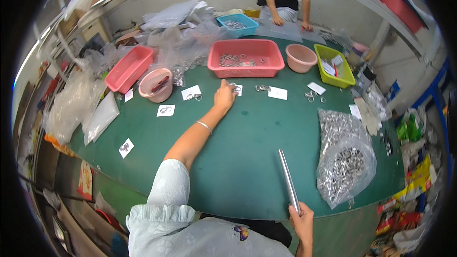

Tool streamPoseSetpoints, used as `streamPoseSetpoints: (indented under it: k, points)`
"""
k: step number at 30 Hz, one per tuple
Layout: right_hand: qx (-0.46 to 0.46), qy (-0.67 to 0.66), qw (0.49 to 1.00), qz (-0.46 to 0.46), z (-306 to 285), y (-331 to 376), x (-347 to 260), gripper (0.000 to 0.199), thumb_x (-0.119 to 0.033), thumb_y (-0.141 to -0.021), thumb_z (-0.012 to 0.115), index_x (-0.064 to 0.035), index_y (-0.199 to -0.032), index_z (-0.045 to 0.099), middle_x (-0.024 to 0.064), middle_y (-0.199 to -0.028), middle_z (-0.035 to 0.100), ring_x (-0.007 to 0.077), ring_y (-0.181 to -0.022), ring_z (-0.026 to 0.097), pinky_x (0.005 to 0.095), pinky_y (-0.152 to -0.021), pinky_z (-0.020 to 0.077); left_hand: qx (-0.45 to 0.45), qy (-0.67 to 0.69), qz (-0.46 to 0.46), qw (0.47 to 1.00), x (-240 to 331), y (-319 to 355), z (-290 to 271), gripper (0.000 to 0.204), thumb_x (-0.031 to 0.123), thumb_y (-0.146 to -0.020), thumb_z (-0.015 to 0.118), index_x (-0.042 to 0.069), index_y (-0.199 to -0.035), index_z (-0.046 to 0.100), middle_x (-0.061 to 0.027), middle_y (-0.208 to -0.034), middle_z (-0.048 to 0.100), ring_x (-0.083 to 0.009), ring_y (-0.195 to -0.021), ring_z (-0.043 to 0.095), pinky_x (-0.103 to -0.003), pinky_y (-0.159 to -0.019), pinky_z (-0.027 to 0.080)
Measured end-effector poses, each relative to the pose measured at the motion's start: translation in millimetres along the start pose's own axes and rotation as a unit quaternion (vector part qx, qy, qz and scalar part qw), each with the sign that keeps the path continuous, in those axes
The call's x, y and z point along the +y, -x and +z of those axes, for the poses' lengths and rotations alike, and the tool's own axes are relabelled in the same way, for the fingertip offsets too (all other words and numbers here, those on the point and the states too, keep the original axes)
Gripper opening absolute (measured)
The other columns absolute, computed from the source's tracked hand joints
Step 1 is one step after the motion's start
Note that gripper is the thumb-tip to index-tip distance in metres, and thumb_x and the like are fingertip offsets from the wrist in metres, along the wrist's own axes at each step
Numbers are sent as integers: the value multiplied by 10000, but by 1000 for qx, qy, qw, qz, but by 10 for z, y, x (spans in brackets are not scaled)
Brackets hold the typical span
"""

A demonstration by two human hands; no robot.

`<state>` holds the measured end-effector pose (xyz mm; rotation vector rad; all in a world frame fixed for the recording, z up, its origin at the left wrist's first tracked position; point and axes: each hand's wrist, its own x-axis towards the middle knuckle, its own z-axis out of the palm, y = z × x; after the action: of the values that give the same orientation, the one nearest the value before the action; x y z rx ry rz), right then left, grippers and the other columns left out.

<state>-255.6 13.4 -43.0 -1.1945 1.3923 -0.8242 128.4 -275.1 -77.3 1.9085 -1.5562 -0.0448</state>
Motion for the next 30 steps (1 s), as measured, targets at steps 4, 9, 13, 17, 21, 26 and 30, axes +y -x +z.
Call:
streamPoseSetpoints:
  k: [4, 9, 13, 17, 21, 26, 30]
  points:
    - [12, -22, 1000, -5, -38, -2, -52, 201, -139, -822, 658, 44, -892, 611, -47, -597, 449, 27, -561, 381, 206, -473, 304, 80, 92, 58, 991, 228, 155, -37, 333, 94, -745, 678, 43, -1064, 596, -150, -1011, 495, -294, -798, 581, -373, -720, 481]
    - [112, -154, 981, -34, -166, 229, -136, 175, -129, -854, 621, 18, -946, 600, -54, -591, 473, 6, -497, 406, 181, -435, 296, -127, 342, 189, 912, 1729, 922, -367, 194, 33, -833, 557, 39, -1014, 627, -42, -940, 545, -102, -780, 542, -217, -651, 426]
    - [228, -245, 937, -101, -335, 417, -125, 177, -113, -886, 569, 16, -1007, 554, -60, -570, 440, 1, -423, 361, 175, -387, 245, -197, 405, 414, 791, 2708, 1577, -298, 257, -111, -743, 540, 18, -942, 641, -118, -953, 607, -226, -859, 606, -292, -712, 496]
    - [283, -262, 916, -107, -474, 523, -104, 189, -146, -922, 511, 18, -1017, 523, -62, -512, 360, 16, -368, 280, 192, -341, 212, -246, 146, 461, 840, 3238, 1770, 379, 242, 157, -734, 686, 24, -932, 643, -126, -980, 594, -297, -962, 549, -392, -780, 464]
    - [301, -267, 910, -103, -545, 610, 5, 207, -176, -926, 514, 17, -998, 535, -60, -497, 344, 21, -362, 267, 196, -328, 220, -239, -33, 471, 849, 3314, 1800, 578, 290, 239, -685, 726, 27, -871, 660, -103, -943, 569, -273, -972, 496, -414, -797, 439]
    - [297, -299, 901, -103, -624, 606, 63, 186, -161, -919, 527, 12, -986, 531, -54, -515, 360, 20, -364, 284, 189, -322, 231, -185, 200, 412, 870, 3162, 1793, 532, 306, 145, -686, 727, 5, -939, 626, -111, -1100, 563, -310, -1070, 491, -399, -909, 401]
    - [271, -323, 900, -113, -651, 532, 50, 122, -117, -907, 540, -4, -940, 508, -46, -541, 389, 19, -364, 316, 184, -319, 251, -377, 315, 239, 837, 3237, 1931, -186, 353, 49, -722, 711, -25, -1045, 587, -121, -963, 649, -185, -832, 635, -291, -752, 503]
